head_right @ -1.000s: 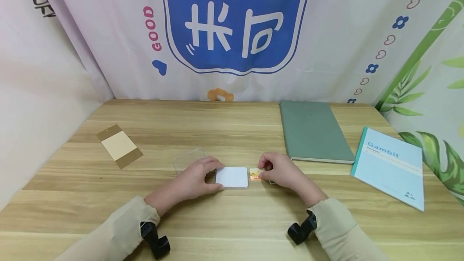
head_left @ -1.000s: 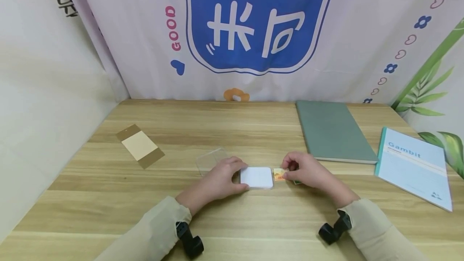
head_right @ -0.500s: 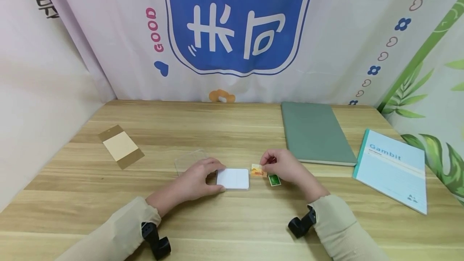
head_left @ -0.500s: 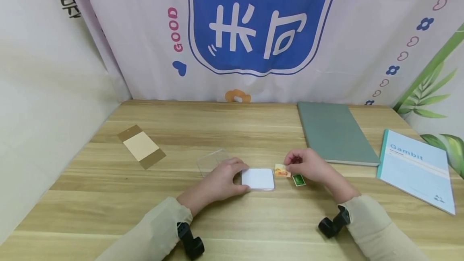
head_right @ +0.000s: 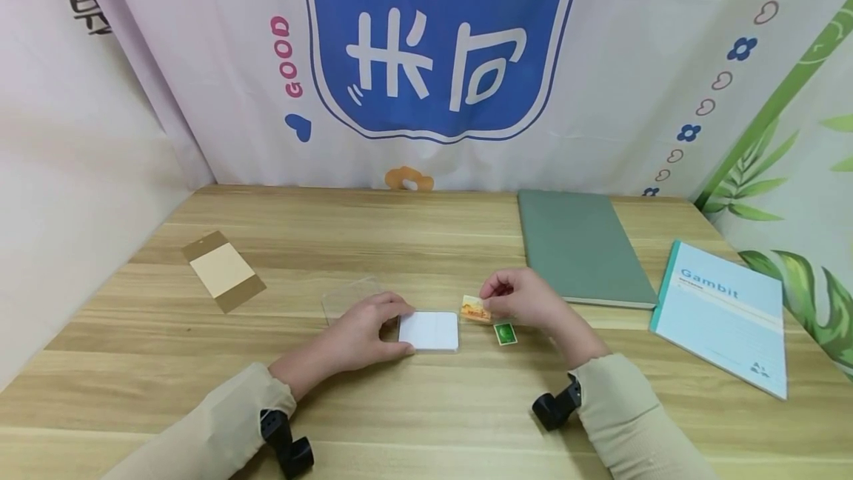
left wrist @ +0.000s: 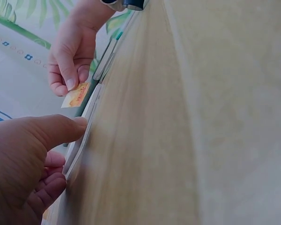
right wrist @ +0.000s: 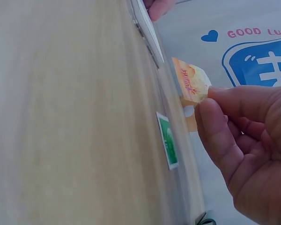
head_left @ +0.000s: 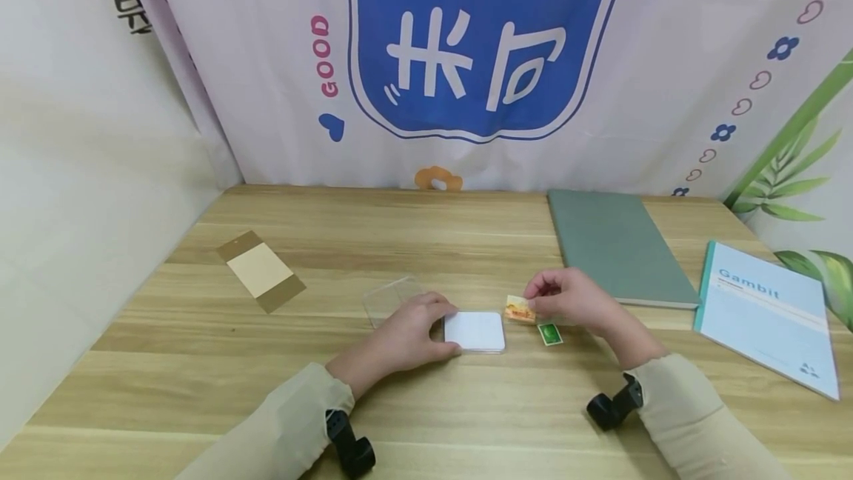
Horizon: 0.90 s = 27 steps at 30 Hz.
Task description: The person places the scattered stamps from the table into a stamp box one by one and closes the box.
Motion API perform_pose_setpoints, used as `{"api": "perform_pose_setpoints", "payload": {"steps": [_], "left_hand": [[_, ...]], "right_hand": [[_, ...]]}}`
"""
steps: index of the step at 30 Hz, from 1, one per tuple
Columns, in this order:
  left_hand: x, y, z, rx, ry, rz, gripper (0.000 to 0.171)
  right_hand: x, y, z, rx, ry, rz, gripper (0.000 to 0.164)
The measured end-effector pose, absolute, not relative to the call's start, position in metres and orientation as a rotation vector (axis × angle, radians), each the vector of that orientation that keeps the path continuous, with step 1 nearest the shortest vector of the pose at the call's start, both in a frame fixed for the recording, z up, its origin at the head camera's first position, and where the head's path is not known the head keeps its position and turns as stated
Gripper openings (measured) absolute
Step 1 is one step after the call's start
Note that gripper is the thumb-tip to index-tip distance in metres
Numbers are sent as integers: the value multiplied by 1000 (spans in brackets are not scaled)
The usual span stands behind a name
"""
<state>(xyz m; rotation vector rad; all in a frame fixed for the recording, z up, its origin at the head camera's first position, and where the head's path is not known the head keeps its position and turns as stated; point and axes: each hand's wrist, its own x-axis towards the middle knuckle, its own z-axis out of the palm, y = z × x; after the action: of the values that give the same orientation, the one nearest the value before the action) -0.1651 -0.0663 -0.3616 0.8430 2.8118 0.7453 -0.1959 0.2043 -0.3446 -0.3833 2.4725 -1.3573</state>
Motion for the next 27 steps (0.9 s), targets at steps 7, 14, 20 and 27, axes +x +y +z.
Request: {"api": "perform_pose_setpoints", "payload": {"steps": [7,14,20,27], "left_hand": [[-165,-66,-360,827,2810,741,52],[-164,-66,-359,805,2796,747,53],[-164,-67,-360,793,2797,749,53],[-164,-67,-360,769,2781,789,52]], "right_hand": [[-194,195,-341,-365,2410,-1385,12],[-194,186,-341,-370,2376,-1404,14],[-195,180,-344,-383,2338,-1427,13],[-195,170,-347,-392,2280,-1464,14]]}}
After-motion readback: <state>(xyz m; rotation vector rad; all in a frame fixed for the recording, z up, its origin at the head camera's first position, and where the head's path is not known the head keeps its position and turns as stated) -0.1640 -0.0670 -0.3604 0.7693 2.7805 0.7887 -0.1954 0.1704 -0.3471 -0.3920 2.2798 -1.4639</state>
